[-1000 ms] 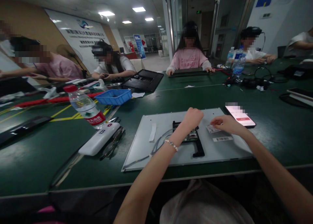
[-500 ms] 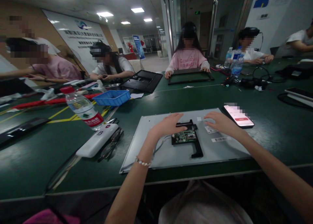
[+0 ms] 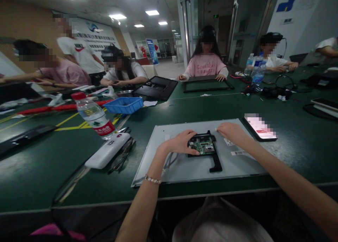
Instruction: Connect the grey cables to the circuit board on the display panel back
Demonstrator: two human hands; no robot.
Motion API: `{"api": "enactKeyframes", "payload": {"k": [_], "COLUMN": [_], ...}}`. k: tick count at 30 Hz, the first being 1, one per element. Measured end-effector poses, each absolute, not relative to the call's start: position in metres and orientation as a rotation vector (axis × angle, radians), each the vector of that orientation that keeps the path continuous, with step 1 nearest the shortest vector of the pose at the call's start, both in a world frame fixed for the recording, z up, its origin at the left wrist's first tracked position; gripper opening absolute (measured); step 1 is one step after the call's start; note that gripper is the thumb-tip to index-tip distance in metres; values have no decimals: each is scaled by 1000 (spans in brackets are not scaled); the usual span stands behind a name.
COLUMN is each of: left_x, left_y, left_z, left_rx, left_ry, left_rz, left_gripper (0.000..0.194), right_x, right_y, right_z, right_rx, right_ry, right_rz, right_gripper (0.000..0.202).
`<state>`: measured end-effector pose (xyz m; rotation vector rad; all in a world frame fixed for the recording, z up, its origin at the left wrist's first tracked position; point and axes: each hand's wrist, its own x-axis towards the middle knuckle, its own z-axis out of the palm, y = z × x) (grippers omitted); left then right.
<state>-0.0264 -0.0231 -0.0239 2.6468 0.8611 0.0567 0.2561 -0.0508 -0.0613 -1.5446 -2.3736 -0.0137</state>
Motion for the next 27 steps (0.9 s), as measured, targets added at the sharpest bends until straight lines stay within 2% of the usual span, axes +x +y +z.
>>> {"api": "enactKeyframes", "payload": {"k": [3,14,27], "left_x": [-26,-26,-26], "left_y": [-23,-22,-21], "left_z": [-25,-26,-28], "left_rx": [2648,2649,2629], "left_ry": [862,848,829], "left_rz": [59,61,87], "left_gripper": [85,85,85], "right_x": [257,215,198], "right_y": [-51,-45,-41], "right_z": [-60,-36,-55], "right_rx": [-1545,-1417,-1428], "right_ry": [-2385,-2341,-2384], "right_rz": [-102,0,103], "right_gripper": [25,22,23]}}
